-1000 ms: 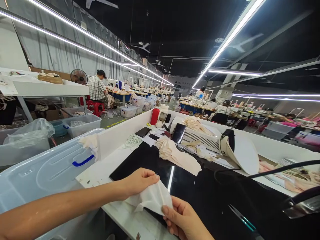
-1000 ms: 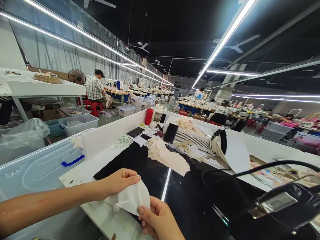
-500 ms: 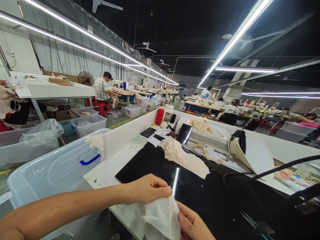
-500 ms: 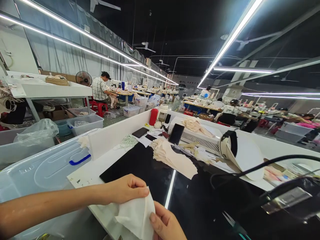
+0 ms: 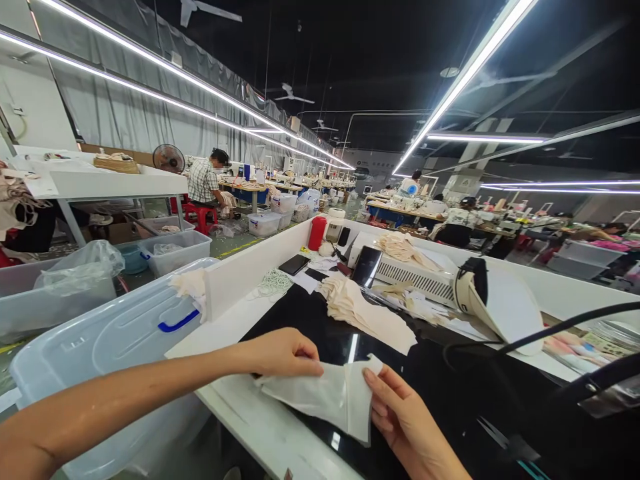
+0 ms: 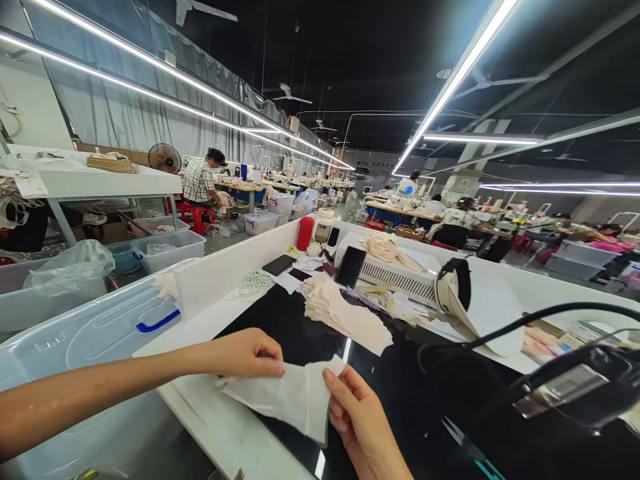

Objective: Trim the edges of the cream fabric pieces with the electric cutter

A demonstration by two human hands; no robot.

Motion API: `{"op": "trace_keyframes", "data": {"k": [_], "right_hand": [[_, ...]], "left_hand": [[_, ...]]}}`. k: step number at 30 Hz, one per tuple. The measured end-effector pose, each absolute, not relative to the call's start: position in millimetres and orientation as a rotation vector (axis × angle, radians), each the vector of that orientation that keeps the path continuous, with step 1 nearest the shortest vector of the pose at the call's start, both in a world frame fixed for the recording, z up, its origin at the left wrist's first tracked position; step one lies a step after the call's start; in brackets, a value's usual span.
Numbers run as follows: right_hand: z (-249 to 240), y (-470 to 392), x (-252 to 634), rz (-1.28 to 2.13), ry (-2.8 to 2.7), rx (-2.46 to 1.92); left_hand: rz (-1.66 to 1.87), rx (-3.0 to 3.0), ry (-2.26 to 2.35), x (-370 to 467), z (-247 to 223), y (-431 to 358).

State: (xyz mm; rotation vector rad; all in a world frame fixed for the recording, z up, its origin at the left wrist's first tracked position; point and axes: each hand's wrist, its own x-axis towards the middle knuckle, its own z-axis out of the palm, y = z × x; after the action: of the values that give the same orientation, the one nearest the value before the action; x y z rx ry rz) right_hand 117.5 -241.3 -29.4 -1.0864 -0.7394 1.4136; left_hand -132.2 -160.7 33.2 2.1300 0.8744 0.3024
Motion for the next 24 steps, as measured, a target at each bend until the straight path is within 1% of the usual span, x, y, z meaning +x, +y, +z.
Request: {"op": "trace_keyframes", "data": {"k": [3,5,8,12,17,20,24], "right_hand": [[-12,-239,125,1.344,-0.778,-1.093],[-6,-242,128,1.253,-0.861,-1.133],[-15,-252,130,1.125,-1.079,-1.233],[-38,-267,128,1.099,-1.412,-1.357],[-38,-283,125,0.965,-1.628,-1.485],[-34,-288,126,0.946,-1.649,-1.442],[-38,-295,134,0.912,-1.717,-1.333]], "left_hand": [[0.463,2.266,0.955,-142,49,-150],[0.532,2.458,0.932,-149,56,-149],[0.445,2.716,0.736,-158,55,-157],[0.322,2.773,0.617,-159,41,-173],[0.441,2.855,0.507,-131,18,-185],[0.542,2.9,0.42,-109,2,-188],[0.492,3.024,0.331,-94,-13,-192]]}}
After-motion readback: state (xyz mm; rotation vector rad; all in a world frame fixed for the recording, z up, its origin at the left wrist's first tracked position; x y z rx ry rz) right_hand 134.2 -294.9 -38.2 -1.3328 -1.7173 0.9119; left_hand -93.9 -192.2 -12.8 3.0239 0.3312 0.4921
